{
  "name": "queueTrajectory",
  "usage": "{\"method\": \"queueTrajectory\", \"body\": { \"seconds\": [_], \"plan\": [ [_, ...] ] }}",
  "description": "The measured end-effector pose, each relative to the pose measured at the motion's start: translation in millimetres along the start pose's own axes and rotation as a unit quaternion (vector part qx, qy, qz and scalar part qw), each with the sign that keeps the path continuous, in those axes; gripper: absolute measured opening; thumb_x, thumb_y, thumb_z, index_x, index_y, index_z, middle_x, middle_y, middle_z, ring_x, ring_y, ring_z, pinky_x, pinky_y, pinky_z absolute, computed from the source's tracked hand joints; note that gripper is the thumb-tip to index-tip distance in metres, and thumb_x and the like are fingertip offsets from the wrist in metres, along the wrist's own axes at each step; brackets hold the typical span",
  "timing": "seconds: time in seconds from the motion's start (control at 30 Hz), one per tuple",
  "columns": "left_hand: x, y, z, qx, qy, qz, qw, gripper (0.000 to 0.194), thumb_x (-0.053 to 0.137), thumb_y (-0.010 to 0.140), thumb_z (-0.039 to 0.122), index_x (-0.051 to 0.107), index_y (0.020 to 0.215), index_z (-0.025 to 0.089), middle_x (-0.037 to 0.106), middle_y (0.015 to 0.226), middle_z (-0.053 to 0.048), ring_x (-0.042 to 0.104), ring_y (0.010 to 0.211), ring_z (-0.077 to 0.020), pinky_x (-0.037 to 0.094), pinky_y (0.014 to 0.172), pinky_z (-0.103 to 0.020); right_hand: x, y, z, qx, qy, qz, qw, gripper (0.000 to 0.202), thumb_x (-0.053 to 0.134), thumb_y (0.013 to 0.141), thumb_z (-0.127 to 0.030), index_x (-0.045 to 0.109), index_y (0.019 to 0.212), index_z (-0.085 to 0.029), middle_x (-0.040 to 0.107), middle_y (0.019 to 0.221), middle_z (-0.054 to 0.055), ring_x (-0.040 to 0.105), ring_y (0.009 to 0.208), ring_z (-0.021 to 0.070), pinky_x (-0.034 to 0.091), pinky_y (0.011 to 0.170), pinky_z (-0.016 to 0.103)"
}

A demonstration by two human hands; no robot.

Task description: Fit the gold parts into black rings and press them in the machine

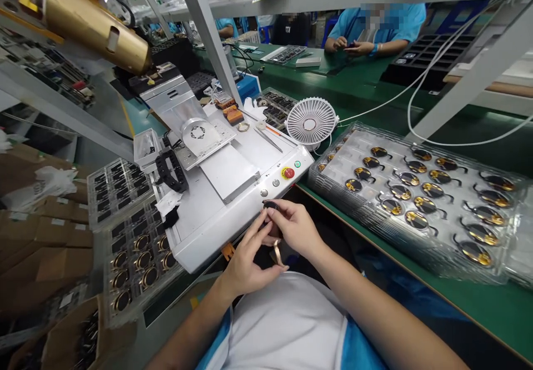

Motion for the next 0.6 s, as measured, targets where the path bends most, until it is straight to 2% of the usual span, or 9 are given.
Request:
{"method": "queueTrajectory", "body": {
  "seconds": [0.07,0.13,0.2,0.33,0.5,0.6],
  "plan": [
    [-3.1,1,0,-0.012,-0.09,0.028,0.995,0.09,0.086,0.077,0.023,0.041,0.155,0.025,0.021,0.17,-0.025,0.077,0.106,-0.0274,0.067,0.089,-0.041,-6,1,-4,0.008,0.001,-0.018,1.0,0.036,0.08,0.082,-0.051,0.076,0.088,-0.017,0.072,0.073,0.004,0.064,0.064,0.0157,0.056,0.062,0.028],
    [-6.6,3,-1,-0.016,-0.137,0.045,0.989,0.085,0.088,0.075,0.022,0.047,0.15,0.024,0.019,0.17,-0.027,0.078,0.099,-0.0249,0.068,0.085,-0.039,-9,-1,-7,0.022,0.0,-0.027,0.999,0.037,0.082,0.08,-0.051,0.074,0.085,-0.016,0.068,0.064,0.002,0.062,0.056,0.0144,0.055,0.057,0.027],
    [-9.4,4,-2,0.001,-0.127,0.038,0.991,0.085,0.089,0.073,0.021,0.049,0.148,0.024,0.025,0.168,-0.027,0.078,0.097,-0.0245,0.068,0.086,-0.04,-10,-2,-7,0.039,0.003,-0.021,0.999,0.04,0.085,0.076,-0.052,0.072,0.087,-0.015,0.067,0.061,0.002,0.061,0.051,0.0143,0.056,0.053,0.027],
    [-12.3,6,-2,0.019,-0.052,0.004,0.998,0.08,0.089,0.072,0.02,0.051,0.143,0.023,0.039,0.163,-0.025,0.079,0.093,-0.0232,0.066,0.091,-0.043,-12,-2,-5,0.068,0.016,-0.022,0.997,0.048,0.09,0.068,-0.054,0.073,0.09,-0.015,0.073,0.071,0.004,0.068,0.055,0.0173,0.061,0.056,0.03],
    [-10.0,5,-2,0.023,-0.008,-0.014,1.0,0.074,0.084,0.077,0.021,0.05,0.142,0.022,0.041,0.162,-0.024,0.076,0.107,-0.027,0.064,0.096,-0.042,-16,-2,-7,0.083,0.036,-0.064,0.994,0.046,0.093,0.067,-0.049,0.073,0.088,-0.014,0.076,0.075,0.006,0.074,0.064,0.0208,0.064,0.065,0.032],
    [-5.8,4,-5,0.025,-0.008,-0.025,0.999,0.078,0.082,0.079,0.02,0.044,0.147,0.023,0.042,0.161,-0.025,0.076,0.107,-0.0272,0.064,0.095,-0.043,-16,-3,-7,0.077,0.053,-0.058,0.994,0.045,0.093,0.068,-0.049,0.072,0.087,-0.014,0.075,0.075,0.006,0.073,0.062,0.0189,0.063,0.063,0.03]
  ]
}}
Point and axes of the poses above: each hand's wrist, its own y-axis towards the middle knuckle, its own x-axis out of the palm, z = x × y, the point moved 1 cm from there along y, towards the middle knuckle
